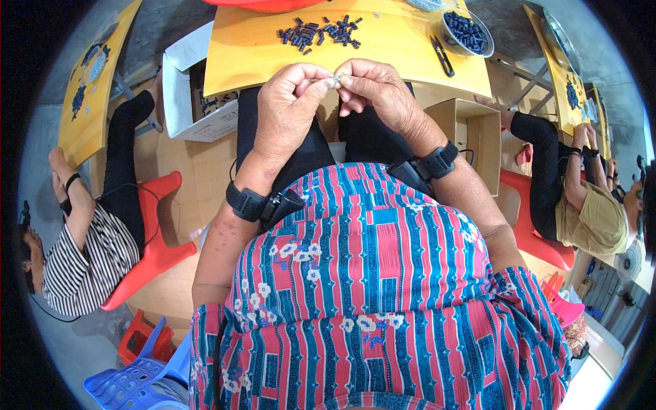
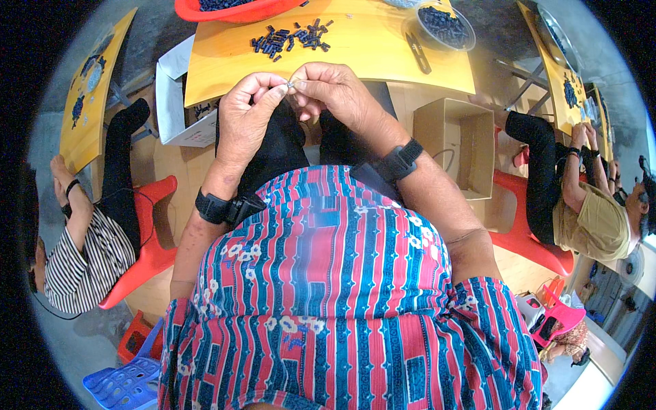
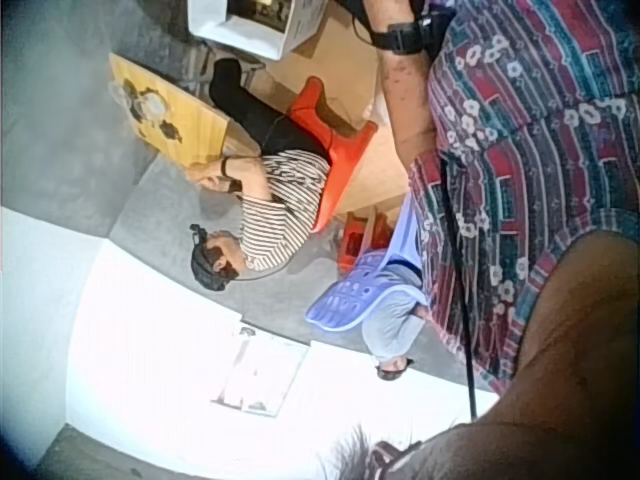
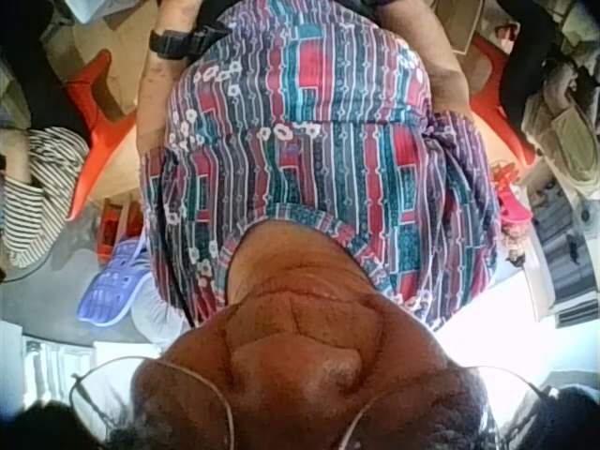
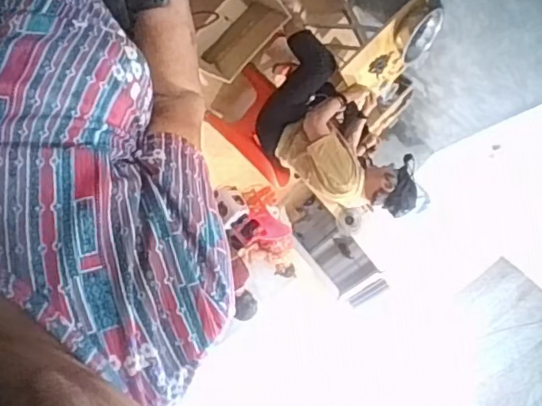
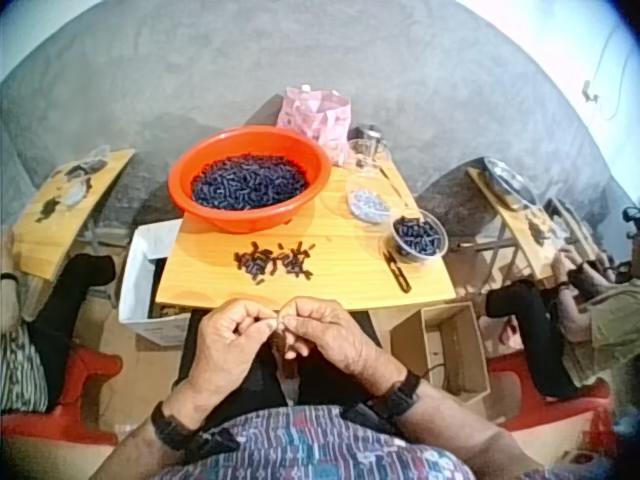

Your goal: Assembling small black plastic components by hand in a factory setting.

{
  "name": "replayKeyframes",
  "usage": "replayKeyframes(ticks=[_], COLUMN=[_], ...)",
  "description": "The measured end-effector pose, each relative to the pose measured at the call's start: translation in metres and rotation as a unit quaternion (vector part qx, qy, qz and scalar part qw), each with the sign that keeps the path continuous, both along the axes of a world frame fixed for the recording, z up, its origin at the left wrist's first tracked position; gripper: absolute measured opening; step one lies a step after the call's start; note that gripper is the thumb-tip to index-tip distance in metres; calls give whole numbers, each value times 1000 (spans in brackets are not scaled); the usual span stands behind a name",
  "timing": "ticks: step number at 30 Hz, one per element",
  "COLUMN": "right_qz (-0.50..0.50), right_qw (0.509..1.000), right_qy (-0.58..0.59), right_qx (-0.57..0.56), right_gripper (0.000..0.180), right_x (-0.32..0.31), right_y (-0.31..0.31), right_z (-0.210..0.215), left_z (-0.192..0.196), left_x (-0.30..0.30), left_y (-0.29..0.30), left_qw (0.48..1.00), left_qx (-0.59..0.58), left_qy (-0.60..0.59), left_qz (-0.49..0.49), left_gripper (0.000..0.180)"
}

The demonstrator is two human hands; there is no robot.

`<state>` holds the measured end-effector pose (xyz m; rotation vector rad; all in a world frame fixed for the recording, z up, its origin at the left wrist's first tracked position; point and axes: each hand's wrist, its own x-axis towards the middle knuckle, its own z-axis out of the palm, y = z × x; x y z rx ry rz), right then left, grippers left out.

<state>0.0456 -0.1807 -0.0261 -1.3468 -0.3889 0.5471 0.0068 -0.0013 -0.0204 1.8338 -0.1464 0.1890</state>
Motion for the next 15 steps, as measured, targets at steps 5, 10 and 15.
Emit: replayKeyframes(ticks=[5,10,15], right_qz=[2,4,7], right_qw=[1000,1000,999], right_qy=[-18,-30,-43], right_qx=[-1,-8,5], right_gripper=[20,19,17], right_x=[1,2,4], right_y=[-1,-1,-2], right_z=[-1,-2,-4], left_z=[2,2,9], left_x=[0,0,0], left_y=[0,1,0], left_qw=[1000,1000,1000], left_qx=[1,8,6], left_qy=[-5,-18,-7], left_qz=[-9,-11,-5], left_gripper=[7,7,7])
